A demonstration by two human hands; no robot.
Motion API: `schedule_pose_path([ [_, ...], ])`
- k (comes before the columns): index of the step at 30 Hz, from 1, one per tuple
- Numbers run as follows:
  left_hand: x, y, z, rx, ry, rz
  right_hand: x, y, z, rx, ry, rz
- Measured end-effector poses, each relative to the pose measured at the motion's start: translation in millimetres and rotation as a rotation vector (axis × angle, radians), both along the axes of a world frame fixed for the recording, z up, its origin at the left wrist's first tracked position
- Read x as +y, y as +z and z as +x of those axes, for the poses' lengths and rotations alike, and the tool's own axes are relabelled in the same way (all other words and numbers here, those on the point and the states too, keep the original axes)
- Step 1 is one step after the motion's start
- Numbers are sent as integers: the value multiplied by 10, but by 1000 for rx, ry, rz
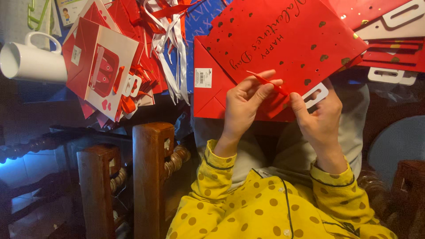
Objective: The person threads red ribbons through the handles of small red gift bags and ties them into bows. They handle multiple bags one at a time, adjusting the ribbons and securing the knots.
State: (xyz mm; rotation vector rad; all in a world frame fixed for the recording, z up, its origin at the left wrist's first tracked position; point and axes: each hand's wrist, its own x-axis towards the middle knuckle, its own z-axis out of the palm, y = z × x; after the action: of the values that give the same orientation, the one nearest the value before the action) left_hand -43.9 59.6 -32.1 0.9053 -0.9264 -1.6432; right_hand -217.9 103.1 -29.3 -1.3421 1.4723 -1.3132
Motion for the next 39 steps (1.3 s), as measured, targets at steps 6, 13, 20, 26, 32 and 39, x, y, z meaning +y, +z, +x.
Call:
schedule_pose_path([
  [6,8,202,210,6,133,-139,14,16,-44,43,6,33],
  [13,-11,550,561,185,102,-233,37,-5,-61,-6,-8,4],
  [20,100,734,530,397,-18,-467,38,-57,-156,-72,-15,78],
  [26,-240,774,498,-61,-25,-245,33,-93,-140,-345,20,9],
  [32,-309,607,-12,-365,-251,-232,42,-72,-136,-302,-1,60],
  [39,-335,652,-118,-762,-307,-239,80,-108,-113,-132,-37,79],
])
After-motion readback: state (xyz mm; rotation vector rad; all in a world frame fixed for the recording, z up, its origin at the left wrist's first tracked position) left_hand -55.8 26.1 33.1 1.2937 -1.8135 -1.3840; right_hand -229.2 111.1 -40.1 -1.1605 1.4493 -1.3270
